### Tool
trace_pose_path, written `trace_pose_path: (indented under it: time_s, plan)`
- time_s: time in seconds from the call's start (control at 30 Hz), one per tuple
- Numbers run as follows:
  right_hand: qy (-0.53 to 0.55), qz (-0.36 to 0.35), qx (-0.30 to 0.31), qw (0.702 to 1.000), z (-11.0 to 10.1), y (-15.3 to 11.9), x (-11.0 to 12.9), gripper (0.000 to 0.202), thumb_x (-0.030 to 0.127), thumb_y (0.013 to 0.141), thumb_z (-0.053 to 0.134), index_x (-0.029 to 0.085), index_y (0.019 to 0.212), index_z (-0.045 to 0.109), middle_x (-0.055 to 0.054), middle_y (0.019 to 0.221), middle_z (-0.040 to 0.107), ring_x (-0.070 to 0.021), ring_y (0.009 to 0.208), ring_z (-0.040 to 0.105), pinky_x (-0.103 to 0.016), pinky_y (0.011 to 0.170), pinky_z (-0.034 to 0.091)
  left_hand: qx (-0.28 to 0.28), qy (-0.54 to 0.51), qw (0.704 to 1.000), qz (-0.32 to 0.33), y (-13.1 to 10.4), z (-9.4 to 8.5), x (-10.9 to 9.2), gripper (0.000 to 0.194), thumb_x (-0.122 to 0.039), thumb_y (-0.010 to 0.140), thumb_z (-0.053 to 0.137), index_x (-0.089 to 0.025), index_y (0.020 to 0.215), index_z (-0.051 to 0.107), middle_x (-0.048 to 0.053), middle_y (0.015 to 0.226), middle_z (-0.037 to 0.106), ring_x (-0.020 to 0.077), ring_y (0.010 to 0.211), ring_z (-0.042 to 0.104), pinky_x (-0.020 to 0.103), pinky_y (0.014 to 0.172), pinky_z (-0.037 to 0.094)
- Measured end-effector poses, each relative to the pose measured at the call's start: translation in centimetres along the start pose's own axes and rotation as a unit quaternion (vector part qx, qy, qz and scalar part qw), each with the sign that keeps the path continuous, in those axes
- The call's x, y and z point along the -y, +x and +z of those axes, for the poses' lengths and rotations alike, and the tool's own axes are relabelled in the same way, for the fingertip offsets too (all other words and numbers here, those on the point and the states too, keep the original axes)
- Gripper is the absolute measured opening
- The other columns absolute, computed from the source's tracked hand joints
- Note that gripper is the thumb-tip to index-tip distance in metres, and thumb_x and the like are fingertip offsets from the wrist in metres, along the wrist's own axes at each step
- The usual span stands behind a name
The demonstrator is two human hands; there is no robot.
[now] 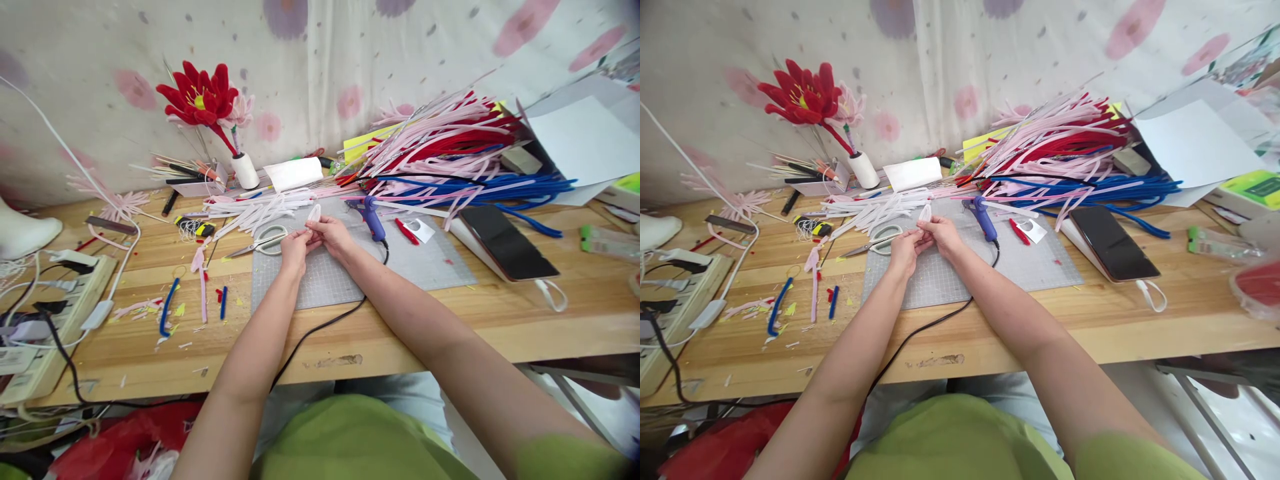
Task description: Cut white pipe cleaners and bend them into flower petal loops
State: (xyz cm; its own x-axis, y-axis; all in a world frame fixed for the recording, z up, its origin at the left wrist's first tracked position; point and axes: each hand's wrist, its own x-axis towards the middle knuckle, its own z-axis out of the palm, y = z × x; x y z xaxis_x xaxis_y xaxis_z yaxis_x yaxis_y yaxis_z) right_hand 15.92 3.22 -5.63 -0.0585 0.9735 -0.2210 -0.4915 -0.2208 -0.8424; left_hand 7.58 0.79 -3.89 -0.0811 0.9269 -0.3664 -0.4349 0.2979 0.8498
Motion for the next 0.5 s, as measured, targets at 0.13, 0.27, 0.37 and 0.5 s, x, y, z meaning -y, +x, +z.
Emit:
trace_pose_path:
  time_s: [0.13,0.27,0.37,0.5]
  plan:
    - [-0.074,-0.024,0.054,0.995,-0.1,0.3,-0.2,0.032,0.037,0.053,0.074,0.016,0.06,0.052,0.004,0.053,0.054,-0.0071,0.049,0.047,-0.021,0.049,0.035,-0.015,0.002,1.0,0.0,0.2,-0.4,-0.3,0.014,-0.006,0.075,0.052,-0.011,0.062,0.054,0.0,0.054,0.058,0.0083,0.053,0.058,0.023,0.06,0.05]
    - [-0.196,-0.112,0.056,0.972,-0.5,0.4,-0.2,0.027,0.042,0.064,0.065,0.016,0.068,0.058,0.003,0.06,0.055,-0.0074,0.054,0.045,-0.022,0.053,0.034,-0.061,0.027,0.997,0.029,0.5,-0.9,-0.7,0.01,-0.011,0.077,0.053,-0.012,0.067,0.054,-0.002,0.057,0.055,0.0071,0.052,0.055,0.017,0.048,0.04]
    - [-0.268,-0.166,0.05,0.948,-0.6,0.4,-0.3,0.022,0.038,0.067,0.061,0.016,0.065,0.058,0.002,0.062,0.056,-0.0093,0.059,0.047,-0.024,0.06,0.036,-0.075,0.066,0.992,0.078,0.8,-1.1,-0.7,0.009,-0.013,0.076,0.053,-0.013,0.067,0.052,-0.003,0.057,0.054,0.008,0.054,0.056,0.016,0.044,0.036]
    - [-0.301,-0.197,0.055,0.931,-0.4,0.4,-0.3,0.021,0.037,0.069,0.059,0.016,0.065,0.057,0.0,0.064,0.058,-0.011,0.063,0.05,-0.025,0.064,0.037,-0.08,0.128,0.98,0.128,1.4,-1.3,-0.3,0.008,-0.014,0.077,0.052,-0.015,0.069,0.049,-0.002,0.058,0.055,0.0104,0.056,0.058,0.018,0.046,0.039]
